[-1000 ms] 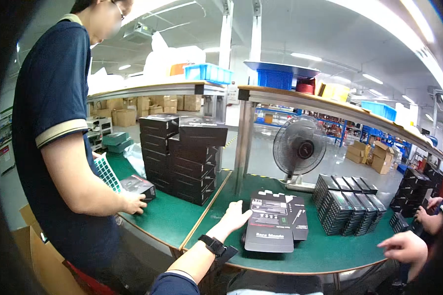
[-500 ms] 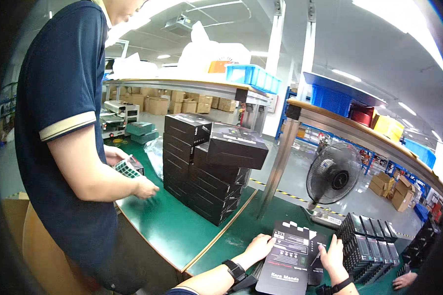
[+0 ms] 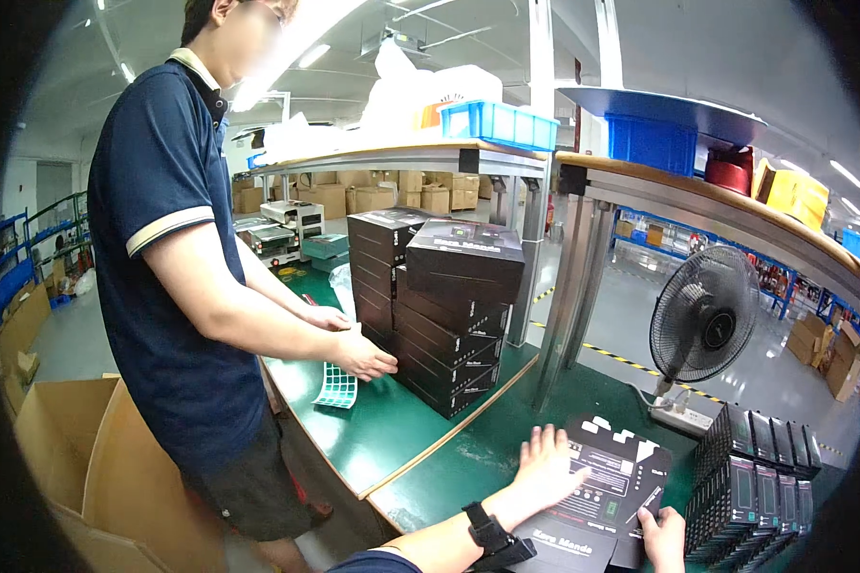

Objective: The recorder is folding and filling cardboard product boxes on a warehouse assembly line.

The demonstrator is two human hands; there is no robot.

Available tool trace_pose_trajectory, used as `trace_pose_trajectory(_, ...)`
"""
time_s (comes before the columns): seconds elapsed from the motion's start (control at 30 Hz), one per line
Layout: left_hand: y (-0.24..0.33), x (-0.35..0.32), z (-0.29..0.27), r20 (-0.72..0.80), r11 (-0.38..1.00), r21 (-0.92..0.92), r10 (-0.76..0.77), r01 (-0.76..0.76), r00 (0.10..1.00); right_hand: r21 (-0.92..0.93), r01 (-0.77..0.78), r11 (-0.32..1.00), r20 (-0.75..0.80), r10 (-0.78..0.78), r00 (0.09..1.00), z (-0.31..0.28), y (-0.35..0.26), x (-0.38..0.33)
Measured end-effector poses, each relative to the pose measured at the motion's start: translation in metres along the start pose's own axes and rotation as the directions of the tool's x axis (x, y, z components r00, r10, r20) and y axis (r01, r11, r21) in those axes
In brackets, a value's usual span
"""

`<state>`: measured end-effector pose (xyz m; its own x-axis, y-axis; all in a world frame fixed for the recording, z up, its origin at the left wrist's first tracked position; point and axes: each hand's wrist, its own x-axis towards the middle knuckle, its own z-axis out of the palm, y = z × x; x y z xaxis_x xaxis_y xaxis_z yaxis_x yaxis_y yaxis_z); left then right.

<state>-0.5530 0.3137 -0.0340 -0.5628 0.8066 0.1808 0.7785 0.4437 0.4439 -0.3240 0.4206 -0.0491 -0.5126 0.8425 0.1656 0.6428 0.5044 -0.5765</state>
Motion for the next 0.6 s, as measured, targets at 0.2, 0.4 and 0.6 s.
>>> trace_pose_trajectory(0.2,-0.022,0.005,0.011,0.188,0.980,-0.156,-0.090,0.120,0.978,0.454,0.012,0.891,-0.136,0.056,0.989,0.007,0.032,0.012)
trace_pose_trajectory(0.4,0.006,0.011,-0.037,-0.041,0.573,-0.816,0.077,-0.078,0.996,0.942,0.237,0.237,-0.239,-0.022,0.971,-0.042,-0.029,-0.005)
trace_pose_trajectory(0.6,0.014,-0.020,-0.037,0.422,-0.383,-0.710,0.439,0.591,0.793,0.759,0.303,0.577,-0.356,-0.022,0.934,-0.028,-0.005,-0.003)
